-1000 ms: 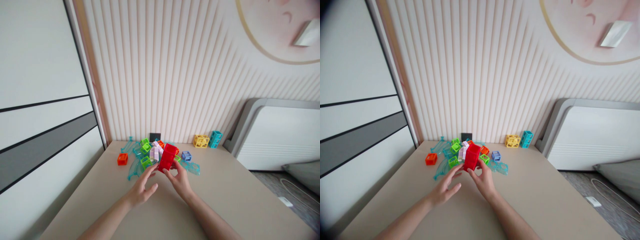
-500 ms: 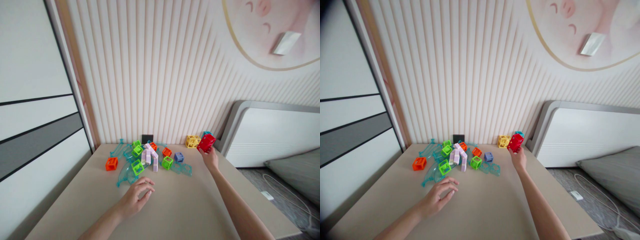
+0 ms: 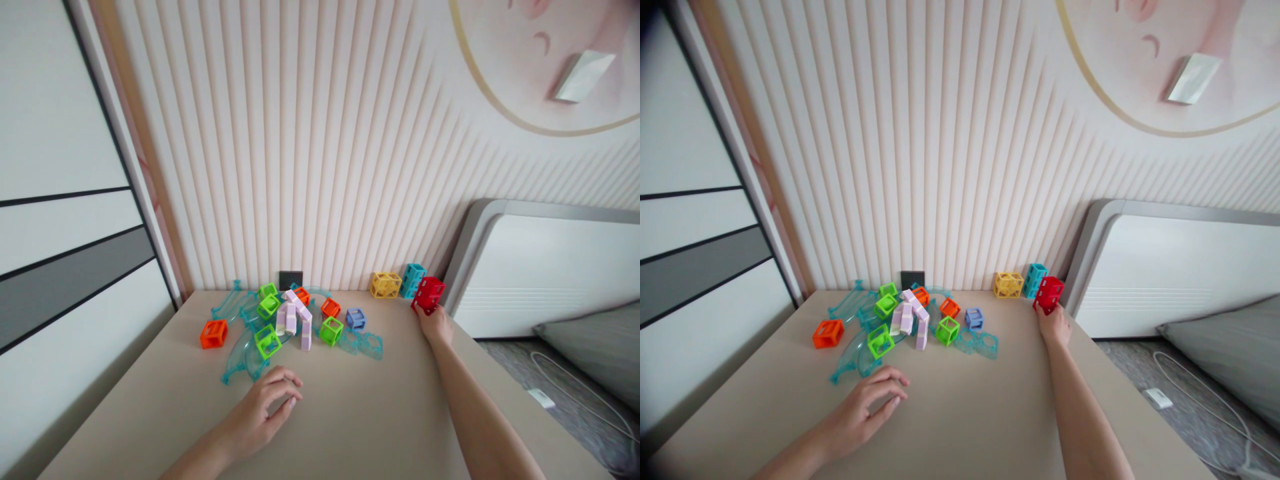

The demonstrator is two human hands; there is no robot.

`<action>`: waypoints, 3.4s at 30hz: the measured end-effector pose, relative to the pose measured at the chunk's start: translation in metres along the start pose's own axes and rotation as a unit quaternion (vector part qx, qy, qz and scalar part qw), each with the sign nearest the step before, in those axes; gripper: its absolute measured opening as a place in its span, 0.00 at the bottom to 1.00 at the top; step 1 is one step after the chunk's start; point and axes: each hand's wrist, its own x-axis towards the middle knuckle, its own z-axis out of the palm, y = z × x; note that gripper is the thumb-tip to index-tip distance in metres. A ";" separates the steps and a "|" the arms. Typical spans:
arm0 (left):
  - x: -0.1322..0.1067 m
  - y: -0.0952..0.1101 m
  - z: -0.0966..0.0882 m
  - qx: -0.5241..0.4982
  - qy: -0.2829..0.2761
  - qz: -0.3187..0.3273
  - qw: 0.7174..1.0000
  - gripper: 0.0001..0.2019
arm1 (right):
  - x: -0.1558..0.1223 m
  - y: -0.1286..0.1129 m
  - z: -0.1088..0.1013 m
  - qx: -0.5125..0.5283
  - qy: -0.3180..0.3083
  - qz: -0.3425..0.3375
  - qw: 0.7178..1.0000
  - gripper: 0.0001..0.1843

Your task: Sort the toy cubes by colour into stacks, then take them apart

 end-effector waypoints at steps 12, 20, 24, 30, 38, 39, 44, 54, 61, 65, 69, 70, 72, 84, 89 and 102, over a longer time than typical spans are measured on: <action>-0.001 -0.001 -0.002 0.010 0.016 0.053 0.998 0.11 | -0.020 0.004 -0.001 0.000 0.037 -0.046 0.998 0.42; 0.013 0.012 -0.042 0.089 0.063 0.095 0.990 0.12 | -0.070 -0.024 -0.001 0.095 0.121 -0.130 0.980 0.32; 0.014 -0.012 -0.055 0.182 0.141 0.091 0.969 0.13 | -0.117 -0.082 0.005 0.213 0.132 -0.316 0.915 0.17; 0.002 -0.036 -0.052 0.199 0.220 0.038 0.954 0.16 | -0.192 -0.141 0.024 0.281 0.082 -0.440 0.849 0.11; 0.000 -0.044 -0.048 0.240 0.240 0.017 0.941 0.20 | -0.220 -0.123 0.021 0.251 -0.016 -0.525 0.813 0.10; 0.000 -0.047 -0.046 0.243 0.241 0.010 0.940 0.21 | -0.220 -0.123 0.019 0.252 -0.019 -0.524 0.814 0.10; -0.001 -0.064 -0.037 0.245 0.243 -0.023 0.938 0.25 | -0.217 -0.126 0.015 0.247 -0.031 -0.504 0.827 0.10; 0.000 -0.074 -0.032 0.237 0.218 -0.041 0.946 0.25 | -0.211 -0.121 0.020 0.158 -0.066 -0.478 0.862 0.12; 0.000 -0.075 -0.032 0.235 0.223 -0.042 0.945 0.23 | -0.212 -0.117 0.026 0.098 -0.117 -0.462 0.874 0.16; 0.001 -0.077 -0.031 0.238 0.226 -0.045 0.943 0.20 | -0.211 -0.116 0.027 0.095 -0.132 -0.454 0.876 0.15; 0.002 -0.080 -0.032 0.238 0.229 -0.046 0.943 0.17 | -0.211 -0.116 0.027 0.109 -0.134 -0.447 0.878 0.13; 0.002 -0.081 -0.032 0.237 0.232 -0.046 0.942 0.16 | -0.211 -0.117 0.027 0.115 -0.134 -0.445 0.878 0.13; 0.001 -0.082 -0.032 0.234 0.236 -0.046 0.942 0.15 | -0.210 -0.118 0.027 0.124 -0.134 -0.438 0.880 0.12; -0.002 -0.086 -0.030 0.202 0.242 -0.044 0.948 0.14 | -0.210 -0.117 0.034 0.142 -0.119 -0.351 0.918 0.14; -0.002 -0.087 -0.031 0.193 0.238 -0.036 0.951 0.16 | -0.210 -0.118 0.033 0.183 -0.096 -0.312 0.927 0.14; 0.001 -0.069 -0.034 0.174 0.245 -0.041 0.953 0.11 | -0.215 -0.124 0.022 0.247 -0.128 -0.277 0.920 0.15</action>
